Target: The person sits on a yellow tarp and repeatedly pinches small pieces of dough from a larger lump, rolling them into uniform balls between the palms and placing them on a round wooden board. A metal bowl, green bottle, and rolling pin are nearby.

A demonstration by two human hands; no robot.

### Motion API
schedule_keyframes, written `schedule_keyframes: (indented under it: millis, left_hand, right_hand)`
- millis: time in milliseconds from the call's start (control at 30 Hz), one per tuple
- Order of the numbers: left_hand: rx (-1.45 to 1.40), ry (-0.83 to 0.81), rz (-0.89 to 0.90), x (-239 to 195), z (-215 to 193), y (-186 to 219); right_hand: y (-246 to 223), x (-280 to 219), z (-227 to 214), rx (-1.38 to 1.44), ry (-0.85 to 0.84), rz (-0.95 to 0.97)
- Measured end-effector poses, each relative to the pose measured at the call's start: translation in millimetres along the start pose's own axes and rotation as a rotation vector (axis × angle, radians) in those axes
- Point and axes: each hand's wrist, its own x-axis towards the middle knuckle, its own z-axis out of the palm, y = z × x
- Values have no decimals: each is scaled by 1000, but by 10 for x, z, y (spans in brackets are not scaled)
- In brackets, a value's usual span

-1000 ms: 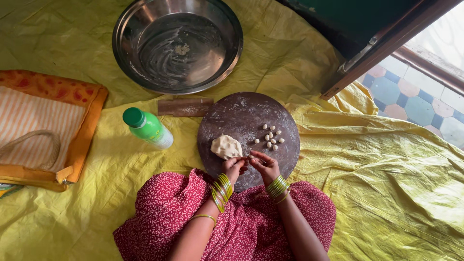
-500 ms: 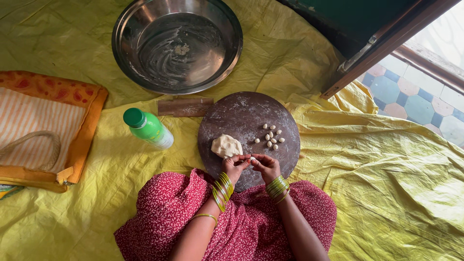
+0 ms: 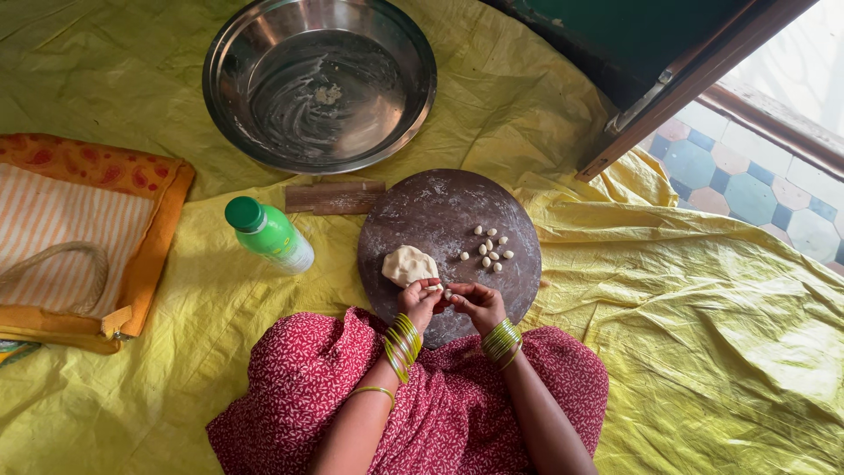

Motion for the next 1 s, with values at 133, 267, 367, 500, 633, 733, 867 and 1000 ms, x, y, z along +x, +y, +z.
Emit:
schedule_keyframes:
  millis: [133, 267, 367, 500, 633, 733, 867, 1000]
  left_hand:
    - [-33, -14, -48, -23, 51, 54]
    - [-24, 72, 67, 40, 46, 53]
    - [-20, 135, 158, 79, 40, 74]
    - [-3, 294, 311, 65, 20, 142]
    - [163, 419, 398, 34, -31, 241]
    - [198, 413, 455, 1, 9, 292]
    - [512, 443, 388, -71, 79, 293]
    - [607, 199, 324, -65, 85, 224]
  right_hand:
    - [-154, 47, -2, -28, 244, 115]
    - [-275, 261, -148, 52, 428, 185]
    - [-367, 478, -302, 85, 446, 194]
    - [-521, 706, -386, 146, 366, 168]
    - [-626, 670, -144, -305, 423, 264]
    - [-500, 434, 160, -607, 369, 334]
    - [-169, 255, 428, -1060, 249, 230]
    - [69, 235, 460, -993, 359, 154]
